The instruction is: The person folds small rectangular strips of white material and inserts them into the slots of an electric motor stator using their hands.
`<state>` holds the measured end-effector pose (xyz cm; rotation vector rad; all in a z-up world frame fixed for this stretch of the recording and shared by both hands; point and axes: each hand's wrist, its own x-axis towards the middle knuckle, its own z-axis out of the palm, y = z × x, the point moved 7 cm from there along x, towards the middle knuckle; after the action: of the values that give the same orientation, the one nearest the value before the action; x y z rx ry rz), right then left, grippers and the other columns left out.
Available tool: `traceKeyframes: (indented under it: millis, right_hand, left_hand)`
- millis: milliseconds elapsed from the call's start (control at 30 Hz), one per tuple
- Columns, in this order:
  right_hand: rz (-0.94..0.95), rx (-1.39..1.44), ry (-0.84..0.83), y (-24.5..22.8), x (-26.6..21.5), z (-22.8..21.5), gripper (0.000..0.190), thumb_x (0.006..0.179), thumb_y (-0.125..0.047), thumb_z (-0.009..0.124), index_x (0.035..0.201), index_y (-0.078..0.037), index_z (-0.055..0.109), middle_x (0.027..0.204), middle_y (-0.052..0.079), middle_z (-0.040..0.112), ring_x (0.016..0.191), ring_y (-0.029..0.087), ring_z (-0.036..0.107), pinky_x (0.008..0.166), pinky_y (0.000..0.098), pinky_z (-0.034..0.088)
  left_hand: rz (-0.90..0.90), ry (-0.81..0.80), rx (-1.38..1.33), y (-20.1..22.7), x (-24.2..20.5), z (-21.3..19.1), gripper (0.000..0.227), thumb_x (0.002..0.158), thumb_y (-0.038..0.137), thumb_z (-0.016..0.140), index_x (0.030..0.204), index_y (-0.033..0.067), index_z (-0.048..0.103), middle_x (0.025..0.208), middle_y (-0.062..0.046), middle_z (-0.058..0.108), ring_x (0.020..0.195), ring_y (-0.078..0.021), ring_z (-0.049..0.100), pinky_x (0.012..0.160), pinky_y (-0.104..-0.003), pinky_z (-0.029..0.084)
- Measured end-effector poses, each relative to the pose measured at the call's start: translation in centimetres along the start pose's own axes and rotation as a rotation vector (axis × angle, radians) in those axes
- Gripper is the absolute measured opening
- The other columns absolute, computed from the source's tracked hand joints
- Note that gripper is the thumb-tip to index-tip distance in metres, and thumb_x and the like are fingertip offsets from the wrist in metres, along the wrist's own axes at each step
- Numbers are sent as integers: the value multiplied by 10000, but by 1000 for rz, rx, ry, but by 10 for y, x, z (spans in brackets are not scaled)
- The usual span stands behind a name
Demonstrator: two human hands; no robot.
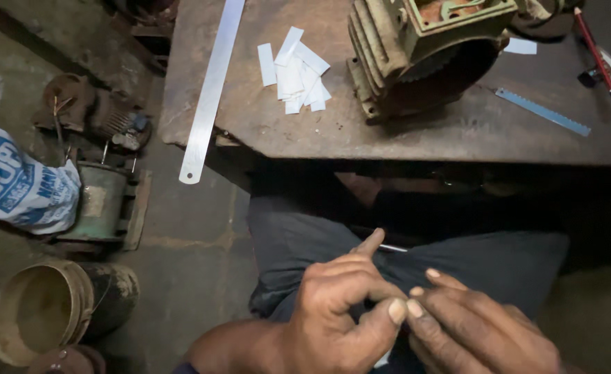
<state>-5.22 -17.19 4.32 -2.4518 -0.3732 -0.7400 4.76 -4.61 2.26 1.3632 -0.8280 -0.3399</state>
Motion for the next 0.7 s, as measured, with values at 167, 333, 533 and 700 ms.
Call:
traceKeyframes:
  millis: [167,333,533,700]
  right_hand:
    - [233,355,140,19,6,0,180,798,-108,797,927,2,738,880,155,757,828,223,808,704,300,647]
    - [423,535,135,37,-3,6,131,793,-50,736,894,35,736,824,147,775,733,182,797,638,277,632]
    - [456,551,189,36,-3,12,84,819,-37,714,870,30,707,775,114,764,649,116,765,550,223,591]
    - [400,494,181,32,2,8,88,837,-80,696,831,2,664,762,79,739,647,93,758,566,220,565]
  left_hand:
    - [187,149,174,10,3,3,67,892,47,674,839,23,642,760,-92,681,665,-199,694,1227,-612,470]
    - [290,234,262,19,1,10,179,996,131,683,857,25,648,735,-78,664,640,-160,670,1229,-635,454]
    - [282,190,284,17,3,15,224,1040,171,662,883,13,680,729,-74,667,691,-160,678,1226,-673,436]
    - [186,187,245,10,2,18,229,1029,179,685,860,25,677,723,-66,657,692,-151,676,1183,-642,435]
